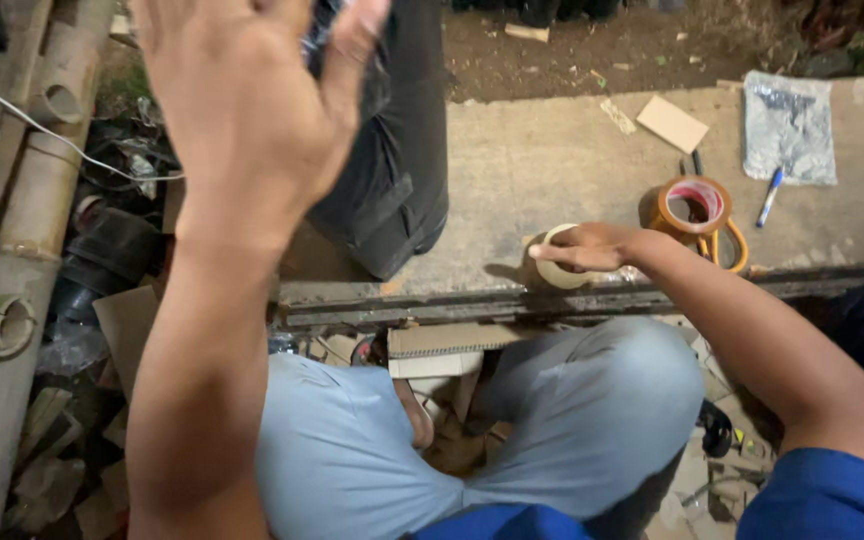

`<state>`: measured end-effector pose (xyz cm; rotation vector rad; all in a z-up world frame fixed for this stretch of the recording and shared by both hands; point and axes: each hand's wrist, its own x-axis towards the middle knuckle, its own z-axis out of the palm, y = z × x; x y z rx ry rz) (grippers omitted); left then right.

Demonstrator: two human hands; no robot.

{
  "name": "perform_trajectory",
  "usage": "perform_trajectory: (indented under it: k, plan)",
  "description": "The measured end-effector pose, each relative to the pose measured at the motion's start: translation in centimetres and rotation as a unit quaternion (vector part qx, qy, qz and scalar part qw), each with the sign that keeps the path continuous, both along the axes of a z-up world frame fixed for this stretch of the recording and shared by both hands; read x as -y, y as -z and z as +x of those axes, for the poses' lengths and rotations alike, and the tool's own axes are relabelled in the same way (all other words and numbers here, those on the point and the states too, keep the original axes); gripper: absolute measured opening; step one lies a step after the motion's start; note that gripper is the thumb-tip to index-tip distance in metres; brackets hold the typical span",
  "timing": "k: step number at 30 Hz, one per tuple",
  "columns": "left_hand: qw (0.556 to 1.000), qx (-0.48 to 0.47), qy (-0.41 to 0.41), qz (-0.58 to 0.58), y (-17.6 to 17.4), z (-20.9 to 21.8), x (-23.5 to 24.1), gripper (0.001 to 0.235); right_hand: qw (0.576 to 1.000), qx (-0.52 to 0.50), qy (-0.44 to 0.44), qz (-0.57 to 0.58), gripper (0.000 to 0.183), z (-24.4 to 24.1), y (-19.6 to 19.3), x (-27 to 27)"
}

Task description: The person places a rectangular cardboard box into a black plastic bag, folds the bag around the box, and secures it with clear adhesive tape. They repeatedly apply tape strips along the seams and ends to seal the package.

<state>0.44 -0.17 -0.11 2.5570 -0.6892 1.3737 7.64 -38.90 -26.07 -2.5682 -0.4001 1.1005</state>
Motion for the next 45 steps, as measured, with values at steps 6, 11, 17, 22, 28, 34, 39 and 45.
perform_trajectory:
  k: [6, 11, 17, 22, 28, 34, 39, 45]
  plan:
    - [0.997, -0.081, -0.007, 0.006, -1.1, 0.1, 0.4, 0.057, 0.829, -0.12, 0.201, 0.507, 0.137, 0.2, -9.7, -1.4]
    - [0.999, -0.009, 0.013, 0.032, -0.8, 1.1, 0.5, 0.049, 0.714, 0.001, 0.197, 0.672, 0.156, -1.0, -18.1, -4.6]
    - [0.997, -0.067, 0.04, -0.009, -0.5, 1.6, -0.3, 0.043, 0.638, -0.023, 0.045, 0.768, 0.153, 1.4, -22.8, -7.7]
    - [0.996, -0.051, 0.063, -0.041, -1.2, 1.1, -0.4, 0.038, 0.596, 0.092, -0.081, 0.793, 0.136, 4.0, -22.1, -9.8]
    - [0.977, -0.197, 0.025, -0.077, -1.7, -0.4, -0.1, 0.059, 0.61, 0.108, -0.109, 0.777, 0.088, 3.1, -21.3, -11.7]
    - [0.961, -0.185, 0.137, -0.155, -4.1, -1.5, -0.4, 0.094, 0.613, 0.101, -0.092, 0.778, 0.085, 1.0, -23.8, -13.3]
    - [0.928, -0.323, 0.155, -0.101, -5.3, -1.9, -0.8, 0.102, 0.648, 0.094, -0.14, 0.742, 0.081, 1.4, -23.7, -12.8]
    - [0.946, -0.257, 0.194, -0.036, -4.7, -0.9, -1.0, 0.073, 0.721, 0.082, -0.213, 0.654, 0.074, 3.0, -23.6, -11.5]
